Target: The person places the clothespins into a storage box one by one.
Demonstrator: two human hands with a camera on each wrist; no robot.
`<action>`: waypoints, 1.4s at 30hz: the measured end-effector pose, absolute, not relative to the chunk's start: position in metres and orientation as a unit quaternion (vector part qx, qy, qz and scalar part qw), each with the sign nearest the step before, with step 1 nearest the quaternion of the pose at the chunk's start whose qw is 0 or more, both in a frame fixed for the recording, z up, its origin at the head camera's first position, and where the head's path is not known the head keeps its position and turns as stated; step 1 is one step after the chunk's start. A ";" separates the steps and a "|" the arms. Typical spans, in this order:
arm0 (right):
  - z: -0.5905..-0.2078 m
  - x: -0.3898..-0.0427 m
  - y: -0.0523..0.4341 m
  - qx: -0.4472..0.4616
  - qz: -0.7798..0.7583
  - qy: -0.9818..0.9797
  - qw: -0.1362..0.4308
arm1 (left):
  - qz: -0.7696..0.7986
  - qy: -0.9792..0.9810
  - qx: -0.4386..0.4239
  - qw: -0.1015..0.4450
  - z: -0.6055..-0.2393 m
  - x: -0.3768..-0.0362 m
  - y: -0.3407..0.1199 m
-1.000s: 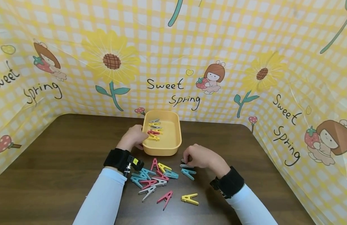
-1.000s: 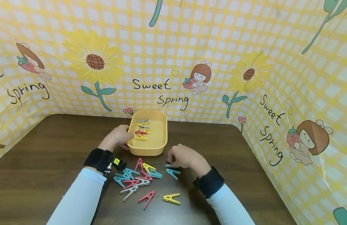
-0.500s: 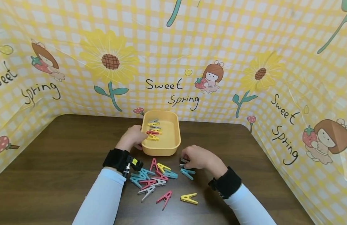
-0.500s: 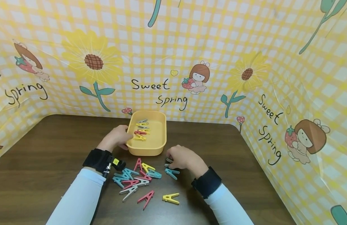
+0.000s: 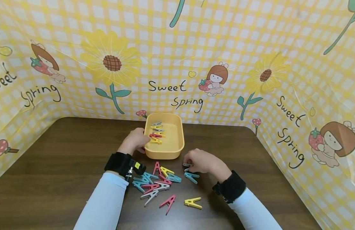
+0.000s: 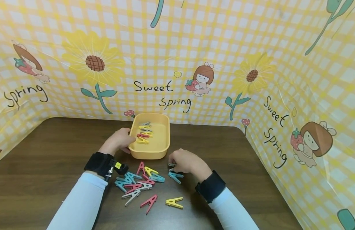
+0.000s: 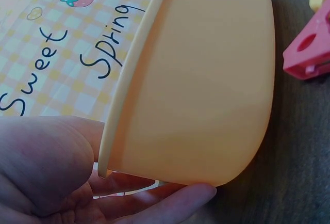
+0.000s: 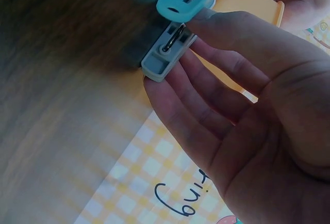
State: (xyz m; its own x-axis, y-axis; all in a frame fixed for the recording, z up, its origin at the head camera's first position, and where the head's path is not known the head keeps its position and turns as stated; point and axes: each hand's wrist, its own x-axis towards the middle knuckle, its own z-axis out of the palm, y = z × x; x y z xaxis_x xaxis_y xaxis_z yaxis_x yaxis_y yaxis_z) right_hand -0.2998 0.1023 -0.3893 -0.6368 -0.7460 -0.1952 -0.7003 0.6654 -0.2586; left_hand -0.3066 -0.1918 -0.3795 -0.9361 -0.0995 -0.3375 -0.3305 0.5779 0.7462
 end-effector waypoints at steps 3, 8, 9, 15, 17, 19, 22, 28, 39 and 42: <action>-0.389 -0.300 0.103 -0.401 -0.081 0.901 0.146 | 0.442 0.879 -0.123 0.130 -0.380 -0.307 -0.192; -0.387 -0.300 0.103 -0.395 -0.085 0.902 0.151 | 0.442 0.879 -0.123 0.129 -0.381 -0.308 -0.192; -0.387 -0.300 0.103 -0.394 -0.086 0.903 0.152 | 0.442 0.879 -0.122 0.129 -0.381 -0.308 -0.192; -0.385 -0.301 0.104 -0.394 -0.085 0.904 0.145 | 0.443 0.879 -0.123 0.128 -0.381 -0.308 -0.192; -0.385 -0.301 0.104 -0.395 -0.088 0.903 0.143 | 0.443 0.879 -0.125 0.127 -0.381 -0.308 -0.192; -0.384 -0.301 0.104 -0.398 -0.093 0.901 0.144 | 0.442 0.879 -0.126 0.128 -0.381 -0.308 -0.192; -0.381 -0.300 0.104 -0.407 -0.101 0.897 0.143 | 0.442 0.879 -0.126 0.128 -0.380 -0.308 -0.192; -0.370 -0.293 0.106 -0.429 -0.112 0.886 0.139 | 0.441 0.880 -0.124 0.129 -0.381 -0.309 -0.193; -0.341 -0.279 0.109 -0.449 -0.156 0.873 0.107 | 0.446 0.878 -0.115 0.130 -0.385 -0.310 -0.196; -0.337 -0.280 0.105 -0.456 -0.167 0.870 0.083 | 0.444 0.878 -0.118 0.132 -0.384 -0.310 -0.196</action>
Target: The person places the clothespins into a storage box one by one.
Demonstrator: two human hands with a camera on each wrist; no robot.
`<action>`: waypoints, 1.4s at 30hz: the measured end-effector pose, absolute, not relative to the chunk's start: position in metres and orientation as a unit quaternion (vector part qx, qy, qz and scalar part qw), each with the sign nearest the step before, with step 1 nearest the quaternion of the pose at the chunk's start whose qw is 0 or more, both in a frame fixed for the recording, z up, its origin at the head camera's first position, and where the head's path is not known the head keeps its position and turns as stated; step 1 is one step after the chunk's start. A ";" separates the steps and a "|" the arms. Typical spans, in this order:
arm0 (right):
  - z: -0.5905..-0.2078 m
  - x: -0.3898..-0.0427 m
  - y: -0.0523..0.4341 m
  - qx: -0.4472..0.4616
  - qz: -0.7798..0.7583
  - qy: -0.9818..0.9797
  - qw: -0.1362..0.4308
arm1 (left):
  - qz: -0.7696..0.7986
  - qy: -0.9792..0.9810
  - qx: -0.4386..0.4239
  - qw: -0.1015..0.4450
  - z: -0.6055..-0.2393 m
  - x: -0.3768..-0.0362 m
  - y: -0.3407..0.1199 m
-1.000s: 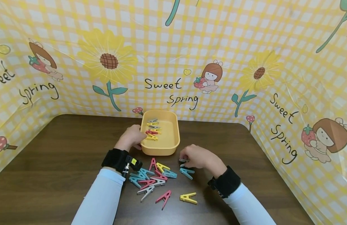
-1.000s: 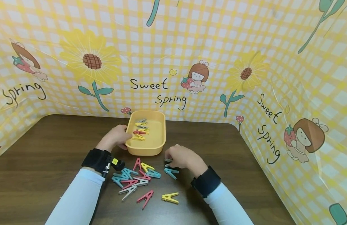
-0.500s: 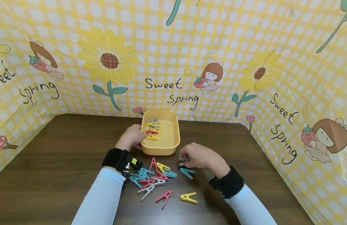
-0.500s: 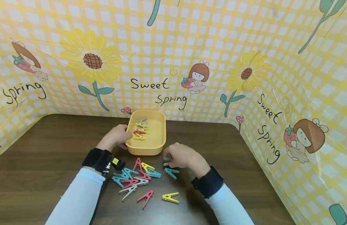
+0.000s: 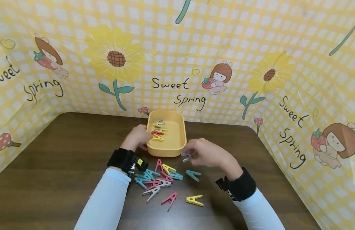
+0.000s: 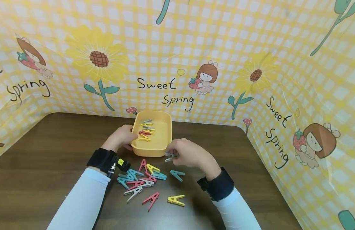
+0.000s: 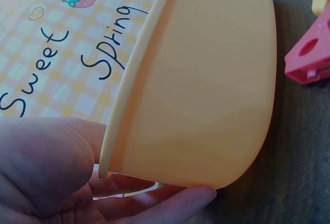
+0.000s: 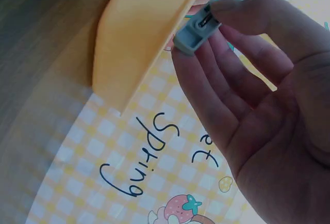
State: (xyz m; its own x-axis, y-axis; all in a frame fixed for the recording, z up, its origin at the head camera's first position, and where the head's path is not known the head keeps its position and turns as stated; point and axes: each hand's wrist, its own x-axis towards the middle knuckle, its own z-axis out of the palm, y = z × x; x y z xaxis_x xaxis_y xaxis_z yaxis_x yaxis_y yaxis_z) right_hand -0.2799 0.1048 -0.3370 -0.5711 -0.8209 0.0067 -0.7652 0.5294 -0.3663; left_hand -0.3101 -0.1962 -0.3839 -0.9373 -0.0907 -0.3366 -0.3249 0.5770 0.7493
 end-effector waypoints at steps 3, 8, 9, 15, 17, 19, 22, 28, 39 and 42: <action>-0.332 -0.285 0.097 -0.454 -0.176 0.872 0.057 | 0.440 0.879 -0.121 0.136 -0.383 -0.310 -0.194; -0.316 -0.303 0.067 -0.432 -0.166 0.885 0.046 | 0.442 0.879 -0.121 0.134 -0.382 -0.309 -0.192; -0.313 -0.309 0.058 -0.428 -0.155 0.889 0.050 | 0.444 0.878 -0.120 0.132 -0.381 -0.308 -0.192; -0.308 -0.344 0.009 -0.423 -0.044 0.902 0.074 | 0.443 0.880 -0.114 0.130 -0.380 -0.310 -0.193; -0.309 -0.351 -0.004 -0.422 -0.005 0.903 0.086 | 0.440 0.881 -0.112 0.131 -0.380 -0.310 -0.192; -0.311 -0.357 -0.017 -0.418 0.036 0.901 0.108 | 0.437 0.883 -0.109 0.131 -0.381 -0.311 -0.193; -0.314 -0.363 -0.033 -0.407 0.077 0.898 0.151 | 0.437 0.884 -0.103 0.127 -0.384 -0.310 -0.194; -0.323 -0.368 -0.059 -0.407 0.107 0.881 0.217 | 0.440 0.886 -0.088 0.114 -0.386 -0.310 -0.197; -0.342 -0.362 -0.074 -0.381 0.081 0.900 0.195 | 0.440 0.887 -0.082 0.117 -0.386 -0.308 -0.199; -0.344 -0.360 -0.075 -0.369 0.070 0.907 0.190 | 0.442 0.886 -0.082 0.115 -0.383 -0.308 -0.198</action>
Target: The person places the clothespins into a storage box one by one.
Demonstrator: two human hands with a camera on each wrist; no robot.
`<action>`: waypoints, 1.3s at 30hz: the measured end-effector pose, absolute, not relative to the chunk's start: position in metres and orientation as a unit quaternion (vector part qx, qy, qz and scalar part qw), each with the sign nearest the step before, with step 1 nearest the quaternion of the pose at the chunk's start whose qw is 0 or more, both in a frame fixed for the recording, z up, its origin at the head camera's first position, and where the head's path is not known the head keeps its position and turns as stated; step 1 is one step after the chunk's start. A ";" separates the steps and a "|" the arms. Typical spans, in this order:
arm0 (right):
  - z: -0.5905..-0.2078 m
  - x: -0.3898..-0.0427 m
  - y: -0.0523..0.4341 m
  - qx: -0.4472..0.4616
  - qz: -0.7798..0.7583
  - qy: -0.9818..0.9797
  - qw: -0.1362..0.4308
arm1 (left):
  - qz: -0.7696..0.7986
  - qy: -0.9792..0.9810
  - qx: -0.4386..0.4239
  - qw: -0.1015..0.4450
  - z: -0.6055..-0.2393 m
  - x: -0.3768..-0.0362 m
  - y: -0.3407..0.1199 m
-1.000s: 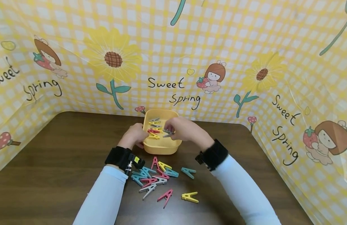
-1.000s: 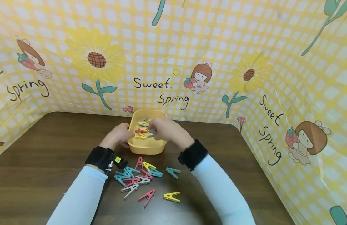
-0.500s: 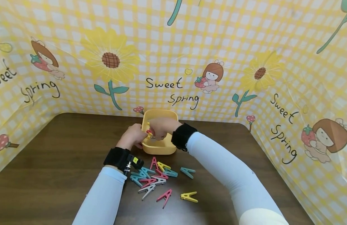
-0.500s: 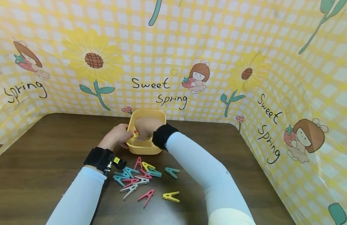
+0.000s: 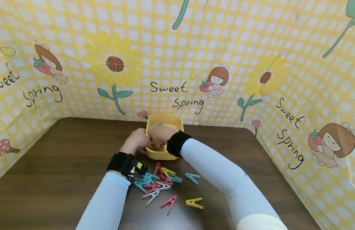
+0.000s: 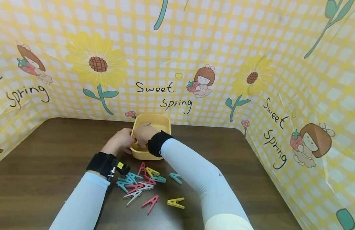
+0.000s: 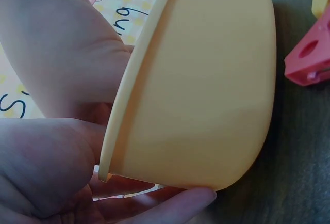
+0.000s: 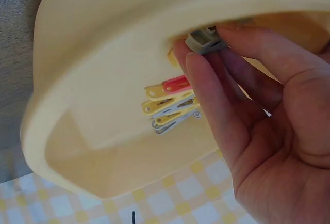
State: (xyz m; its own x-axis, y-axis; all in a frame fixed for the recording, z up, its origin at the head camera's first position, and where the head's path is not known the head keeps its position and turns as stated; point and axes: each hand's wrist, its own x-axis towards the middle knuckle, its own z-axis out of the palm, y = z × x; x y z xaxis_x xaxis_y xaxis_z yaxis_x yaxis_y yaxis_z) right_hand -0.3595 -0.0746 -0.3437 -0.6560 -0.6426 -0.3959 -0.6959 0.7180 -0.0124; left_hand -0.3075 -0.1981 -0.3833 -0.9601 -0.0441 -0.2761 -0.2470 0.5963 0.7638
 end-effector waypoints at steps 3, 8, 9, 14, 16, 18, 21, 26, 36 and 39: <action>-0.348 -0.361 -0.076 -0.367 0.071 0.910 0.179 | 0.441 0.886 -0.081 0.114 -0.382 -0.307 -0.197; -0.370 -0.383 -0.081 -0.365 0.082 0.915 0.151 | 0.443 0.885 -0.078 0.115 -0.382 -0.307 -0.196; -0.371 -0.385 -0.082 -0.365 0.084 0.916 0.145 | 0.444 0.885 -0.078 0.115 -0.382 -0.307 -0.195; -0.349 -0.370 -0.072 -0.379 0.086 0.913 0.122 | 0.446 0.885 -0.078 0.107 -0.382 -0.306 -0.195; -0.342 -0.367 -0.065 -0.386 0.077 0.912 0.111 | 0.446 0.885 -0.080 0.106 -0.383 -0.306 -0.194; -0.346 -0.380 -0.060 -0.389 0.060 0.914 0.097 | 0.446 0.885 -0.083 0.107 -0.385 -0.307 -0.193; -0.338 -0.380 -0.045 -0.381 0.045 0.921 0.065 | 0.446 0.883 -0.093 0.116 -0.385 -0.309 -0.192; -0.319 -0.361 -0.008 -0.356 0.013 0.934 0.015 | 0.452 0.876 -0.107 0.128 -0.384 -0.311 -0.191; -0.319 -0.322 0.085 -0.316 -0.081 0.945 0.007 | 0.453 0.876 -0.113 0.124 -0.384 -0.312 -0.192; -0.322 -0.307 0.108 -0.295 -0.094 0.950 0.033 | 0.448 0.877 -0.115 0.126 -0.383 -0.312 -0.192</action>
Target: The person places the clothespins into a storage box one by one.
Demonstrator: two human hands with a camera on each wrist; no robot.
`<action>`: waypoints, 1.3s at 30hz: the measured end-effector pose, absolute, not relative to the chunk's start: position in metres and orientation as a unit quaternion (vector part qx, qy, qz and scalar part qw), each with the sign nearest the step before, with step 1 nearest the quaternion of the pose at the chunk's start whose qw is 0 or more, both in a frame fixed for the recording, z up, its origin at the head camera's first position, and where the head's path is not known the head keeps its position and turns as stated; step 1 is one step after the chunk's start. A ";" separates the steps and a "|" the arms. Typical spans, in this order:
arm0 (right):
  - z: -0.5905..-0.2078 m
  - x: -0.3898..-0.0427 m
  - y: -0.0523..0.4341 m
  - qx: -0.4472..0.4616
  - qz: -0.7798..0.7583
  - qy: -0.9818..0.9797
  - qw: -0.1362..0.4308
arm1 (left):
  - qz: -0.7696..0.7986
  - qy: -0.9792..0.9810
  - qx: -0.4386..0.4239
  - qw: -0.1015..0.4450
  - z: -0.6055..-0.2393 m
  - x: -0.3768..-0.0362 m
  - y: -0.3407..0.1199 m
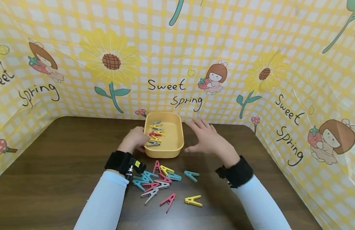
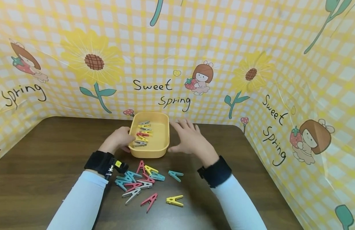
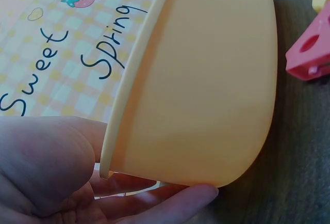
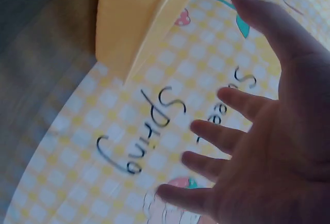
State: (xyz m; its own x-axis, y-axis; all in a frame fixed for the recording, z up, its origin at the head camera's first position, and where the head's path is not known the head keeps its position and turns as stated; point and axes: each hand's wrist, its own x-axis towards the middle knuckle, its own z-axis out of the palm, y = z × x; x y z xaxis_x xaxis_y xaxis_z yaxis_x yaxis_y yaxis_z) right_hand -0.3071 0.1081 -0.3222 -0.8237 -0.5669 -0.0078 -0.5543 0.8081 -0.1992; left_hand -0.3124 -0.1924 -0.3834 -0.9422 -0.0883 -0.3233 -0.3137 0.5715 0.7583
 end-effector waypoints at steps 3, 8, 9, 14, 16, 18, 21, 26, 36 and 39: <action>-0.329 -0.294 0.126 -0.277 -0.104 0.954 0.057 | 0.448 0.877 -0.113 0.128 -0.383 -0.313 -0.192; -0.346 -0.281 0.137 -0.262 -0.094 0.954 0.110 | 0.449 0.878 -0.111 0.127 -0.382 -0.311 -0.192; -0.350 -0.279 0.137 -0.260 -0.093 0.953 0.121 | 0.448 0.878 -0.113 0.126 -0.382 -0.310 -0.192; -0.367 -0.270 0.131 -0.250 -0.079 0.951 0.163 | 0.443 0.880 -0.115 0.128 -0.384 -0.309 -0.193; -0.371 -0.267 0.128 -0.245 -0.063 0.952 0.172 | 0.443 0.880 -0.115 0.129 -0.384 -0.308 -0.194; -0.374 -0.266 0.124 -0.245 -0.047 0.952 0.178 | 0.444 0.880 -0.113 0.127 -0.385 -0.309 -0.194; -0.379 -0.266 0.119 -0.256 -0.030 0.949 0.180 | 0.445 0.879 -0.114 0.127 -0.385 -0.309 -0.193; -0.384 -0.268 0.115 -0.276 -0.027 0.945 0.175 | 0.445 0.880 -0.111 0.124 -0.384 -0.311 -0.194; -0.383 -0.272 0.115 -0.300 -0.050 0.936 0.177 | 0.438 0.883 -0.103 0.130 -0.386 -0.313 -0.196; -0.384 -0.272 0.116 -0.304 -0.050 0.934 0.181 | 0.434 0.885 -0.103 0.131 -0.386 -0.313 -0.196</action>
State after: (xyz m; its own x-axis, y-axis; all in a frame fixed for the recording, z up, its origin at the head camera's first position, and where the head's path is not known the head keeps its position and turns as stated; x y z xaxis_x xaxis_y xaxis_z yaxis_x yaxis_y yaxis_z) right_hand -0.2719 0.1161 -0.3837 -0.7494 -0.5866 -0.3071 -0.5504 0.8097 -0.2035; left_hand -0.3134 -0.1960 -0.3862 -0.9445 -0.0674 -0.3217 -0.2957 0.6015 0.7422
